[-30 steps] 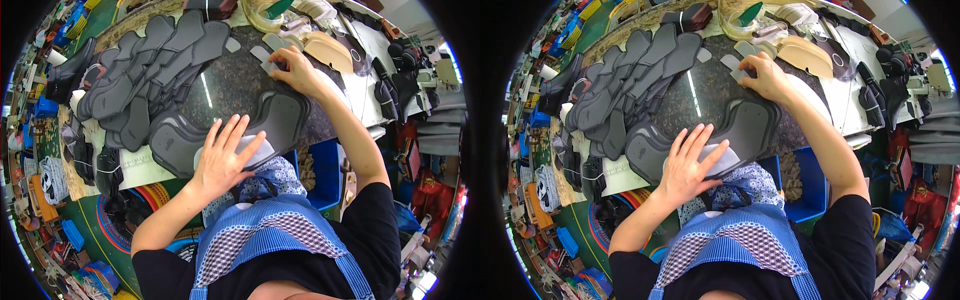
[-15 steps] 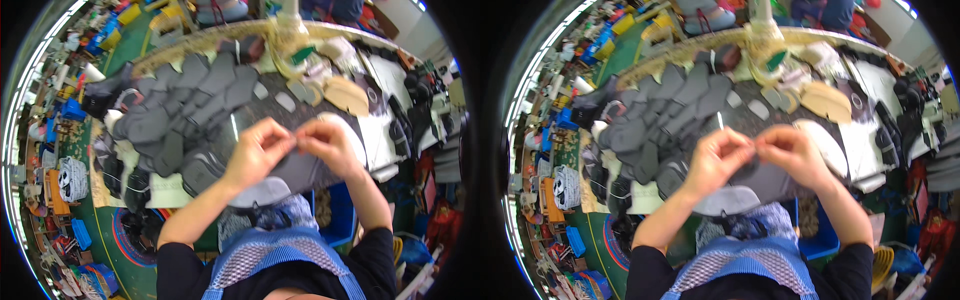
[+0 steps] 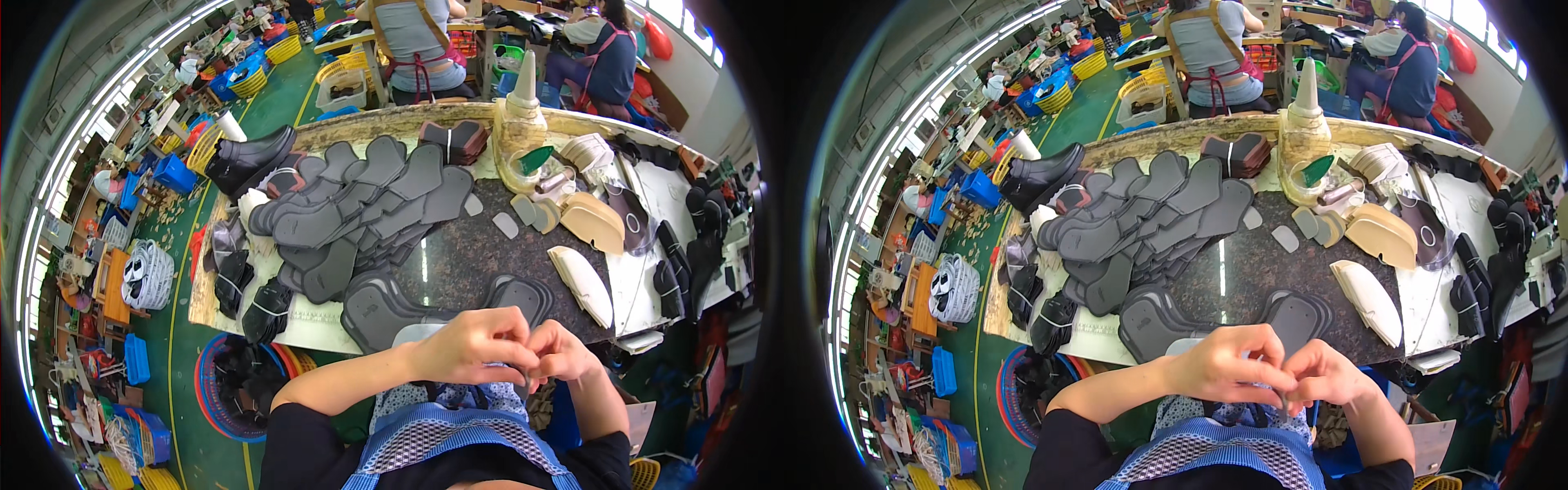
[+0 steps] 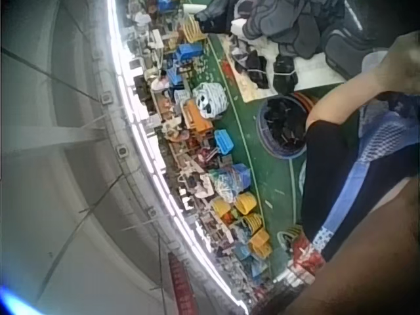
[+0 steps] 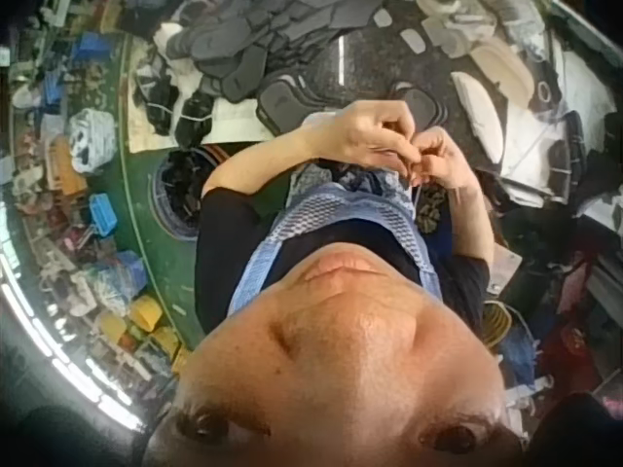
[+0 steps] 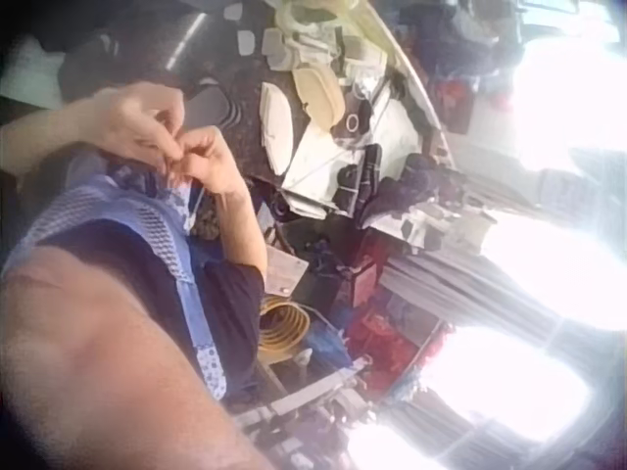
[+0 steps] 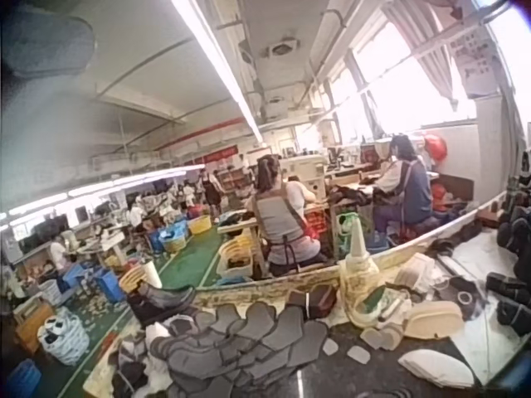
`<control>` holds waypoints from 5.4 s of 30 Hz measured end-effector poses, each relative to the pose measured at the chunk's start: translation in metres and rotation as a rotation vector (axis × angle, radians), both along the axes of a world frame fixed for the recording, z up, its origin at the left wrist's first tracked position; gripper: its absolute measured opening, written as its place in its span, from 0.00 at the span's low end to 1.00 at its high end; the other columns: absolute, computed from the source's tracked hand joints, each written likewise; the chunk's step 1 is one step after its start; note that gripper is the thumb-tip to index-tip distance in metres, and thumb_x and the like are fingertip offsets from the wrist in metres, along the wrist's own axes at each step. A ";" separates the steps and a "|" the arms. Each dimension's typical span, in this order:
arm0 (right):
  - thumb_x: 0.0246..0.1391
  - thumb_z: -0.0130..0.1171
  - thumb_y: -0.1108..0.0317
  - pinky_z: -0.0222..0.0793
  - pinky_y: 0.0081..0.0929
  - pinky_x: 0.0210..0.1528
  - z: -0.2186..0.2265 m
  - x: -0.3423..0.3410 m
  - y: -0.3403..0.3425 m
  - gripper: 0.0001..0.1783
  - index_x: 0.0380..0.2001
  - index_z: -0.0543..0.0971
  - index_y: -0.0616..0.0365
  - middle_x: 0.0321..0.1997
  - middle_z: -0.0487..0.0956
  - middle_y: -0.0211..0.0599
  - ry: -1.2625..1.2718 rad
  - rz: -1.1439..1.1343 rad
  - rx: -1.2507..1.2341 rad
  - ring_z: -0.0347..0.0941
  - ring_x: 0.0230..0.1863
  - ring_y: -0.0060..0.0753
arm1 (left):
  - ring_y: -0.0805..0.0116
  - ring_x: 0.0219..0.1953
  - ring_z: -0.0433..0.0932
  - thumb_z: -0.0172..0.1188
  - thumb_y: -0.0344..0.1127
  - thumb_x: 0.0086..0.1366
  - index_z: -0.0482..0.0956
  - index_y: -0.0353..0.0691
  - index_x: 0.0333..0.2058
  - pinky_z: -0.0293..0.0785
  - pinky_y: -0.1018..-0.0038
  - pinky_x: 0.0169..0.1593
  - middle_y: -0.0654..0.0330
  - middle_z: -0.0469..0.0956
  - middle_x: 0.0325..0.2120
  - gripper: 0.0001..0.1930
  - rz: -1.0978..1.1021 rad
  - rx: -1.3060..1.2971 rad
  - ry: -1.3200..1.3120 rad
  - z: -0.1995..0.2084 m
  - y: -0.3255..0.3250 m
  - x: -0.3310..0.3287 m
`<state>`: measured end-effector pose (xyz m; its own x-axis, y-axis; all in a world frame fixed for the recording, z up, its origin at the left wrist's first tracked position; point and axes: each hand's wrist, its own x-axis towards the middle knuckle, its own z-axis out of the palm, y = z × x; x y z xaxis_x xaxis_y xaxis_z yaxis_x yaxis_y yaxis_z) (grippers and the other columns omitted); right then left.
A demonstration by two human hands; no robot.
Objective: Manually applying adhesive-backed components and lining to leather shoe uppers at a workstation.
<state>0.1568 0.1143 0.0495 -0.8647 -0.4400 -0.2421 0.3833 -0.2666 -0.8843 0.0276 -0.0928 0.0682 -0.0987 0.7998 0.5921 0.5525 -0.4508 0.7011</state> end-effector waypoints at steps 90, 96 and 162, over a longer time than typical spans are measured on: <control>0.50 0.63 0.76 0.71 0.17 0.29 0.034 -0.085 -0.024 0.06 0.32 0.83 0.68 0.26 0.82 0.34 0.043 -0.015 0.311 0.76 0.25 0.18 | 0.74 0.32 0.83 0.68 0.22 0.60 0.71 0.38 0.51 0.78 0.78 0.38 0.59 0.83 0.29 0.22 0.053 -0.483 -0.920 -0.009 -0.041 -0.046; 0.47 0.59 0.76 0.74 0.16 0.23 0.030 -0.053 -0.036 0.07 0.26 0.84 0.69 0.23 0.84 0.40 -0.086 0.190 0.189 0.80 0.22 0.23 | 0.76 0.31 0.82 0.71 0.22 0.58 0.73 0.41 0.56 0.78 0.82 0.34 0.62 0.81 0.32 0.27 -0.014 -0.419 -0.749 0.000 -0.052 -0.012; 0.49 0.74 0.58 0.70 0.30 0.42 -0.094 0.013 0.115 0.22 0.41 0.80 0.62 0.36 0.77 0.36 0.158 -1.087 1.242 0.72 0.38 0.29 | 0.55 0.59 0.77 0.60 0.29 0.58 0.80 0.37 0.52 0.71 0.59 0.62 0.51 0.78 0.56 0.21 0.375 -0.445 0.759 -0.072 -0.092 0.024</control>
<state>0.1701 0.2291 -0.0449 -0.6677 0.7285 0.1533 0.3934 0.5201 -0.7581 0.0519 -0.1849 -0.0035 -0.1088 0.9613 0.2529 0.9846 0.0693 0.1603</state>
